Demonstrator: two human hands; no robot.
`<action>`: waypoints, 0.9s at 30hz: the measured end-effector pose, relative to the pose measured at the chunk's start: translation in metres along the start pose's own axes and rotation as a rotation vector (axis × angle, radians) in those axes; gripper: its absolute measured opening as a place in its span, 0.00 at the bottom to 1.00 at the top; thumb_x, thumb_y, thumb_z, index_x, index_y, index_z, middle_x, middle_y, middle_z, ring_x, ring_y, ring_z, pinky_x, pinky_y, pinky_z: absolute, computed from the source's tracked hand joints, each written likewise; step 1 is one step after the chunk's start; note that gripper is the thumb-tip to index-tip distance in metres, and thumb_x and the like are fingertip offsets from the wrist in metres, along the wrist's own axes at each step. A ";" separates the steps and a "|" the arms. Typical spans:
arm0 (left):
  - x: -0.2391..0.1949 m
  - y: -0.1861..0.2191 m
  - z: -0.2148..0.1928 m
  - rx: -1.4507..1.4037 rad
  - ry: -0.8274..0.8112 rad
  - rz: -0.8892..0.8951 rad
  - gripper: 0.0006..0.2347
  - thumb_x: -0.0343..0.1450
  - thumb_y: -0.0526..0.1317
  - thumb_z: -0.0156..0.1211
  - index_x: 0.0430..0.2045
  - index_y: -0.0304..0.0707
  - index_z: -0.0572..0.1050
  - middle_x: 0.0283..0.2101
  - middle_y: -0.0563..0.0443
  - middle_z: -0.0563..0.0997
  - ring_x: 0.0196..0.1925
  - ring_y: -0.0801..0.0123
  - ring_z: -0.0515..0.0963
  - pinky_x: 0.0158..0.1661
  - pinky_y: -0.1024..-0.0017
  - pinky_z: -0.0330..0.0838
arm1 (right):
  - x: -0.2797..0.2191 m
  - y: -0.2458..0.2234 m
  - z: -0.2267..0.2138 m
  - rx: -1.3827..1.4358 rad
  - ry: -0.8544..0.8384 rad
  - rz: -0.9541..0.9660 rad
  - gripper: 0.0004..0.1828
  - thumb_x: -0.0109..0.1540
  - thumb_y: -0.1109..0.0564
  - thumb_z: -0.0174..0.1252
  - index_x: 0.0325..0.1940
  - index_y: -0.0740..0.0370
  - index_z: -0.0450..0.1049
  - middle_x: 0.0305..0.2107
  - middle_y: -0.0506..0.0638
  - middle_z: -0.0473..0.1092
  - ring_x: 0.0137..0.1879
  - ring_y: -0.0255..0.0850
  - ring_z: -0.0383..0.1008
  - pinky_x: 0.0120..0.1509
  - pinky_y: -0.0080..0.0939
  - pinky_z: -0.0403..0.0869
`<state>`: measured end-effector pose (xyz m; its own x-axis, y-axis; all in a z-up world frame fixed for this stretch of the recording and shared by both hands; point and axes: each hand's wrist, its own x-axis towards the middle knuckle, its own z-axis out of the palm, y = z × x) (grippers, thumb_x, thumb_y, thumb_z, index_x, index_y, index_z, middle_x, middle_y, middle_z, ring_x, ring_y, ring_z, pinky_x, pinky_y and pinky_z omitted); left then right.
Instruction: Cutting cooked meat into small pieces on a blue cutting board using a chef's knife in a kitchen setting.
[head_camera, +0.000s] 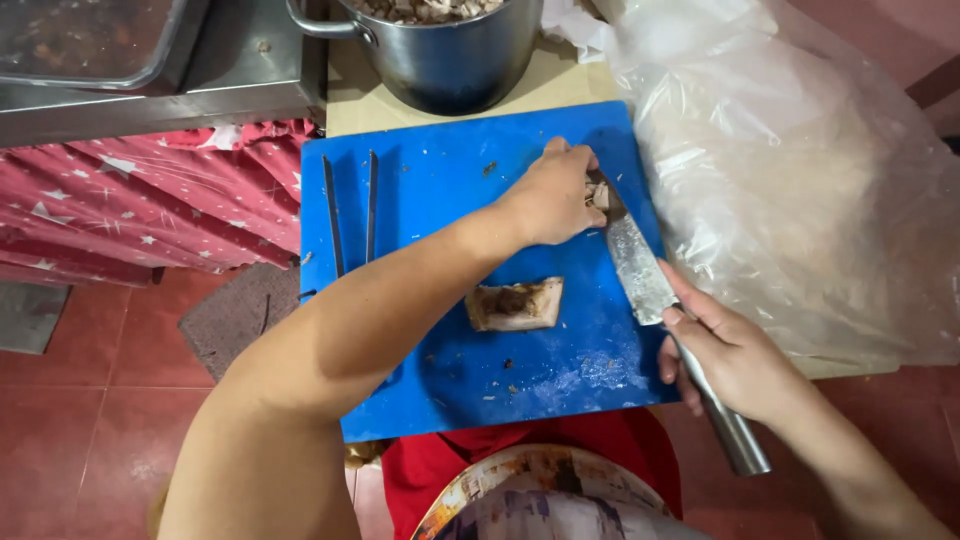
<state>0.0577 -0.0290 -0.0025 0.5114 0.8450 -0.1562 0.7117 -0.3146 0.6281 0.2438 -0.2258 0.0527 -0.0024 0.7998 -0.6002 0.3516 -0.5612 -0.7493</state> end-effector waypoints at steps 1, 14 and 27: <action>-0.001 0.001 -0.001 0.000 0.004 0.001 0.33 0.61 0.48 0.80 0.58 0.41 0.69 0.59 0.41 0.65 0.48 0.52 0.80 0.55 0.60 0.72 | -0.001 -0.002 0.002 -0.002 0.000 -0.004 0.39 0.69 0.54 0.43 0.84 0.31 0.45 0.20 0.68 0.71 0.15 0.56 0.67 0.20 0.51 0.70; -0.002 -0.007 -0.047 -0.122 0.382 0.307 0.10 0.60 0.38 0.71 0.30 0.45 0.77 0.29 0.54 0.80 0.37 0.63 0.77 0.39 0.65 0.74 | 0.000 -0.041 0.001 0.124 0.000 -0.124 0.38 0.68 0.54 0.43 0.84 0.35 0.50 0.18 0.70 0.67 0.11 0.55 0.61 0.13 0.50 0.64; 0.078 -0.070 -0.231 0.647 0.385 -0.179 0.10 0.80 0.41 0.45 0.32 0.47 0.75 0.34 0.50 0.78 0.32 0.55 0.73 0.32 0.56 0.66 | 0.009 -0.134 0.004 0.192 0.080 -0.346 0.35 0.71 0.59 0.41 0.84 0.40 0.56 0.18 0.67 0.64 0.13 0.50 0.58 0.18 0.46 0.61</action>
<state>-0.0631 0.1590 0.1173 0.2427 0.9604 0.1368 0.9681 -0.2488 0.0289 0.1934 -0.1441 0.1462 -0.0139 0.9583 -0.2854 0.1611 -0.2795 -0.9465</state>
